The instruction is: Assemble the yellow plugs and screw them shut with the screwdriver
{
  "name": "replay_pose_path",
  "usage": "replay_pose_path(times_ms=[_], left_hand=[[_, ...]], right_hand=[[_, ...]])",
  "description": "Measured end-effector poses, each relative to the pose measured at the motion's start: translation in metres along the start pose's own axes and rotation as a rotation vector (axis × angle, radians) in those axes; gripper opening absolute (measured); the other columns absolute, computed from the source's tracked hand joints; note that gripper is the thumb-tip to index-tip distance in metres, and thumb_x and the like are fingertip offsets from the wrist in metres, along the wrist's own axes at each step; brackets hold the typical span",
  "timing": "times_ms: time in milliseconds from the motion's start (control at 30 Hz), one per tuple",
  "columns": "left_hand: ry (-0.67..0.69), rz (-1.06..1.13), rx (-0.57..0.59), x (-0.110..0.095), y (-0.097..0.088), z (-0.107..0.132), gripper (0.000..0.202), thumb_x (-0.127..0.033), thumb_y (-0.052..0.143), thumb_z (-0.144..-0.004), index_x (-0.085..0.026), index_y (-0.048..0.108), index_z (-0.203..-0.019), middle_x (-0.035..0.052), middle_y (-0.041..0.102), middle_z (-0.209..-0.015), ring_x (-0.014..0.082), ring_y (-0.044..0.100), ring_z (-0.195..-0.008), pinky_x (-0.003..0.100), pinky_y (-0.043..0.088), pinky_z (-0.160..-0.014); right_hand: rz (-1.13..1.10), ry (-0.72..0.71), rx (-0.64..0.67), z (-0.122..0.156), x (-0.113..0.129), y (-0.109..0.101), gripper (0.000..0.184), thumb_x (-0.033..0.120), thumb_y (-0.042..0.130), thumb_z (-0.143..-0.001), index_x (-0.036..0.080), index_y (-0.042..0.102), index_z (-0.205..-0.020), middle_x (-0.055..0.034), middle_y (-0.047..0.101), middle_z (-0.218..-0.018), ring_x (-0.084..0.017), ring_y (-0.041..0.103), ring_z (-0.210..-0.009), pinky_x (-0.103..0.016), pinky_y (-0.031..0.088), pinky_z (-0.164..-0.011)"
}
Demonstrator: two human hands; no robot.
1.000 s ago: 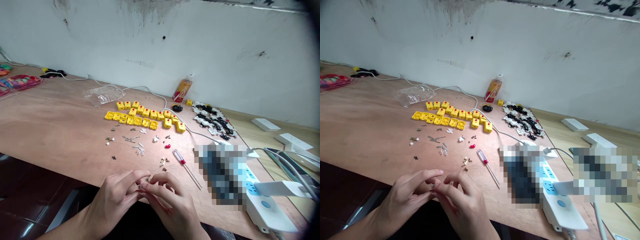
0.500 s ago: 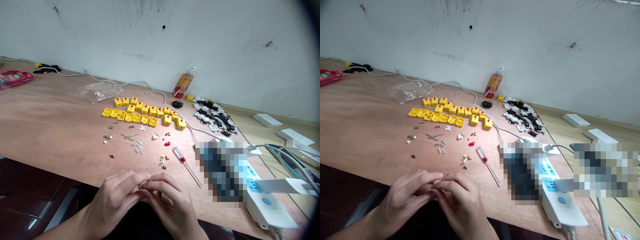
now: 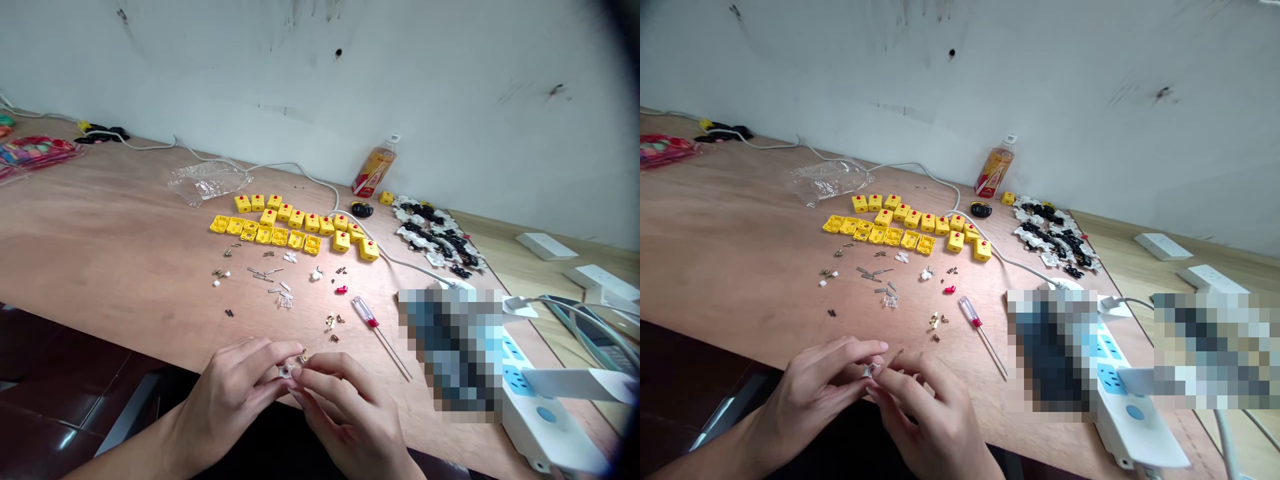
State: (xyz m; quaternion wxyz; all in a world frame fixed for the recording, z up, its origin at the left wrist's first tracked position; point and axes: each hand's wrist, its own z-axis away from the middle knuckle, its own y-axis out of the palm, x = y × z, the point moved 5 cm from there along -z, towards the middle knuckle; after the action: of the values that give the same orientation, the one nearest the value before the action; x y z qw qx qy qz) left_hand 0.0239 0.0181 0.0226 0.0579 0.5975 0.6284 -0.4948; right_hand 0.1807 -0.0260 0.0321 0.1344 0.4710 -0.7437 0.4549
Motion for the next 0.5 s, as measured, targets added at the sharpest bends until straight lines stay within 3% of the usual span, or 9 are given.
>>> replay_pose_path(times_ms=[167, 300, 433, 500], left_hand=[[-0.024, 0.036, 0.01, 0.004, 0.004, 0.002, 0.023, -0.03, 0.056, -0.106, -0.023, 0.059, -0.128, 0.0008, 0.074, -0.094, 0.0098, 0.073, -0.074, 0.015, 0.058, -0.073], [-0.082, 0.031, 0.032, 0.012, 0.01, 0.003, 0.03, -0.036, 0.06, -0.103, -0.025, 0.057, -0.131, -0.0004, 0.075, -0.093, 0.0117, 0.074, -0.074, 0.018, 0.059, -0.075], [-0.078, 0.029, 0.07, 0.016, 0.015, 0.001, 0.021, -0.029, 0.062, -0.103, -0.024, 0.061, -0.123, 0.0009, 0.077, -0.1, 0.0147, 0.076, -0.085, 0.02, 0.06, -0.081], [-0.079, 0.033, 0.067, 0.017, 0.016, 0.0, 0.016, -0.025, 0.062, -0.102, -0.024, 0.063, -0.119, 0.0014, 0.077, -0.102, 0.0153, 0.076, -0.089, 0.021, 0.06, -0.082]], right_hand=[[0.131, -0.022, -0.026, -0.001, -0.001, -0.015, 0.024, 0.01, 0.062, -0.096, 0.021, 0.069, -0.115, -0.0069, 0.071, -0.094, -0.014, 0.071, -0.074, -0.022, 0.06, -0.06], [0.275, 0.104, -0.116, 0.009, -0.014, -0.035, 0.019, 0.015, 0.066, -0.095, 0.023, 0.071, -0.111, -0.0039, 0.067, -0.083, -0.015, 0.069, -0.069, -0.024, 0.06, -0.061], [0.396, 0.204, 0.005, 0.021, -0.028, -0.019, 0.025, 0.038, 0.06, -0.101, 0.022, 0.073, -0.114, -0.0065, 0.071, -0.087, -0.016, 0.071, -0.063, -0.024, 0.058, -0.053], [0.426, 0.224, 0.031, 0.022, -0.032, -0.009, 0.027, 0.041, 0.057, -0.102, 0.022, 0.075, -0.109, -0.0065, 0.072, -0.086, -0.015, 0.072, -0.062, -0.023, 0.057, -0.052]])
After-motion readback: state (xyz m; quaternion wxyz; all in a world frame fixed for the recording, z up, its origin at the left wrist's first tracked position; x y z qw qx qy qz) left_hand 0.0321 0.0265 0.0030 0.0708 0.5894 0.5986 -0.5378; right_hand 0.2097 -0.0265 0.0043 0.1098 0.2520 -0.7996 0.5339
